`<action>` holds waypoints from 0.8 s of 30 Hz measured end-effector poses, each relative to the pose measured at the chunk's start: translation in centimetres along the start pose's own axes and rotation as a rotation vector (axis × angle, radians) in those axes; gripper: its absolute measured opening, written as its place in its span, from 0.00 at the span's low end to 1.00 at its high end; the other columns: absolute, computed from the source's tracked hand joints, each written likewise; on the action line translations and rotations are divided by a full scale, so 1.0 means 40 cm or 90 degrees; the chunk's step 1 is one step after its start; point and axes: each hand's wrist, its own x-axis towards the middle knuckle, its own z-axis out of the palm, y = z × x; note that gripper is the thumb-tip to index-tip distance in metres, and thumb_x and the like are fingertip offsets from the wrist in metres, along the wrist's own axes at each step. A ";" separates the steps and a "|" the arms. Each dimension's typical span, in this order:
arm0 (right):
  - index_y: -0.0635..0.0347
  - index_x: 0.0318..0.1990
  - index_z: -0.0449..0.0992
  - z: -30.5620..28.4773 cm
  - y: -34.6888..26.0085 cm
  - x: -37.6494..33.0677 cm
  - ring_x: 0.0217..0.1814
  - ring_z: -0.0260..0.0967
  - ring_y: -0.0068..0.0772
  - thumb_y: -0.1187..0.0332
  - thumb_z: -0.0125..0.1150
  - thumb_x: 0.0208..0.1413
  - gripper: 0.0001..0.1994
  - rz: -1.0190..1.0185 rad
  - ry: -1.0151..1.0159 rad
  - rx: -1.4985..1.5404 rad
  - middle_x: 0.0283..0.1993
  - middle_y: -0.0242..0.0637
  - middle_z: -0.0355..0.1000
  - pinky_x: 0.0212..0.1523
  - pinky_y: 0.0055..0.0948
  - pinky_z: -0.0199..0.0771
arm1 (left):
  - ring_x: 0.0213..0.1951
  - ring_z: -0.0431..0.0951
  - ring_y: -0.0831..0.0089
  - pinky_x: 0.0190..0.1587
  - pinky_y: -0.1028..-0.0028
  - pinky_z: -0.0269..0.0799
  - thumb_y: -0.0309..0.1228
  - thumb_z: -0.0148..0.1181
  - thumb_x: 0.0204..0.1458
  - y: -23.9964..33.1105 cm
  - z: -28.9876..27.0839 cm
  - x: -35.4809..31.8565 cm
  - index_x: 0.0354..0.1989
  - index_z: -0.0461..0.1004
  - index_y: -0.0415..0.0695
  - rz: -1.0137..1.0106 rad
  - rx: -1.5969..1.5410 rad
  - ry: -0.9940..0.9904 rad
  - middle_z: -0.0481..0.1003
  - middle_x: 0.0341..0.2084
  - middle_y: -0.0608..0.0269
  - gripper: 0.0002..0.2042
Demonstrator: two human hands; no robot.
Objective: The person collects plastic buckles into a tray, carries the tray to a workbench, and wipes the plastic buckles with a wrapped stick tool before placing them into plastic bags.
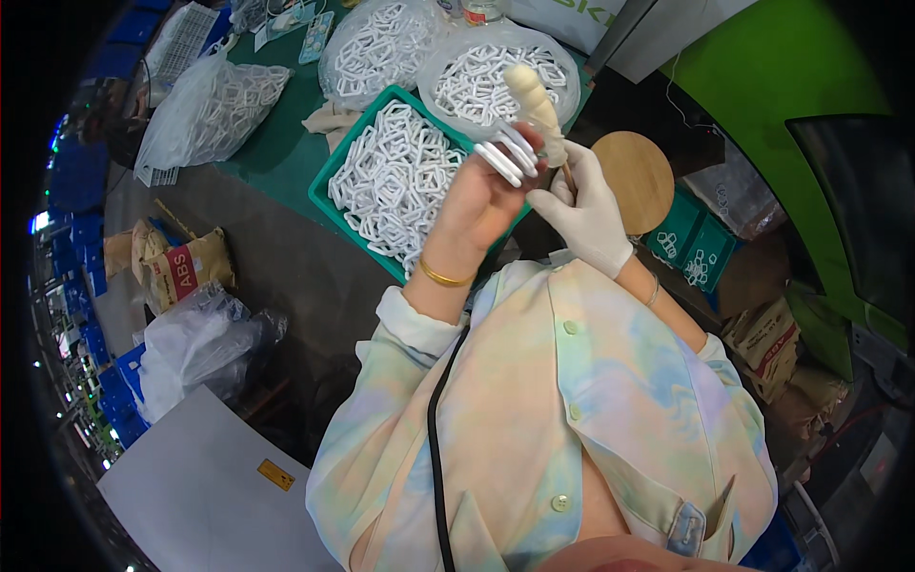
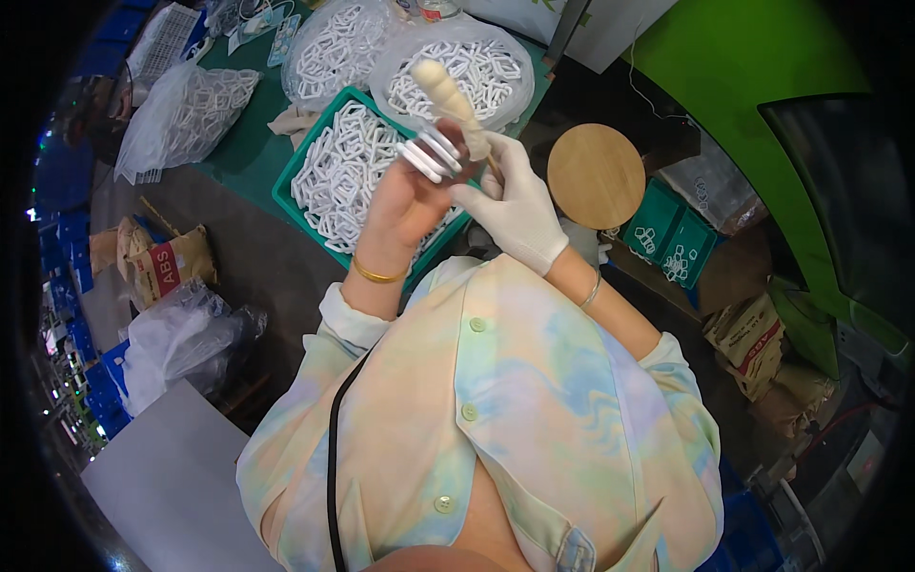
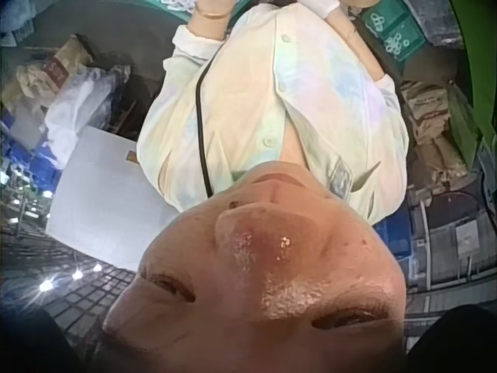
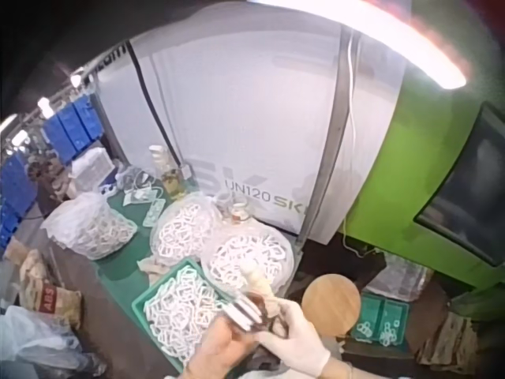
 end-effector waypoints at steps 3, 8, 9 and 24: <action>0.64 0.49 0.67 0.021 -0.037 0.002 0.30 0.57 0.13 0.69 0.66 0.51 0.20 -0.082 0.033 -0.133 0.30 0.28 0.64 0.32 0.19 0.64 | 0.42 0.78 0.66 0.48 0.67 0.76 0.27 0.44 0.63 -0.036 -0.004 -0.009 0.47 0.72 0.40 -0.192 -0.215 -0.141 0.77 0.40 0.57 0.10; 0.63 0.43 0.69 0.011 -0.051 0.003 0.25 0.53 0.12 0.69 0.65 0.52 0.14 -0.046 0.022 -0.123 0.25 0.26 0.60 0.27 0.19 0.60 | 0.43 0.77 0.70 0.49 0.70 0.74 0.22 0.47 0.60 -0.051 -0.013 -0.001 0.48 0.71 0.41 -0.044 0.061 -0.106 0.76 0.40 0.60 0.10; 0.63 0.41 0.70 0.010 -0.053 0.003 0.24 0.52 0.12 0.69 0.65 0.52 0.13 -0.049 0.025 -0.116 0.23 0.25 0.59 0.26 0.19 0.59 | 0.44 0.77 0.71 0.51 0.71 0.73 0.21 0.48 0.59 -0.047 -0.009 -0.004 0.49 0.71 0.41 0.048 0.218 -0.128 0.75 0.41 0.60 0.12; 0.63 0.46 0.71 -0.031 -0.026 -0.026 0.34 0.70 0.29 0.69 0.46 0.67 0.09 -0.091 -0.090 -0.185 0.35 0.38 0.72 0.40 0.28 0.70 | 0.33 0.76 0.68 0.38 0.74 0.72 0.14 0.48 0.53 0.028 -0.015 0.017 0.41 0.67 0.37 0.559 0.778 -0.007 0.74 0.30 0.61 0.09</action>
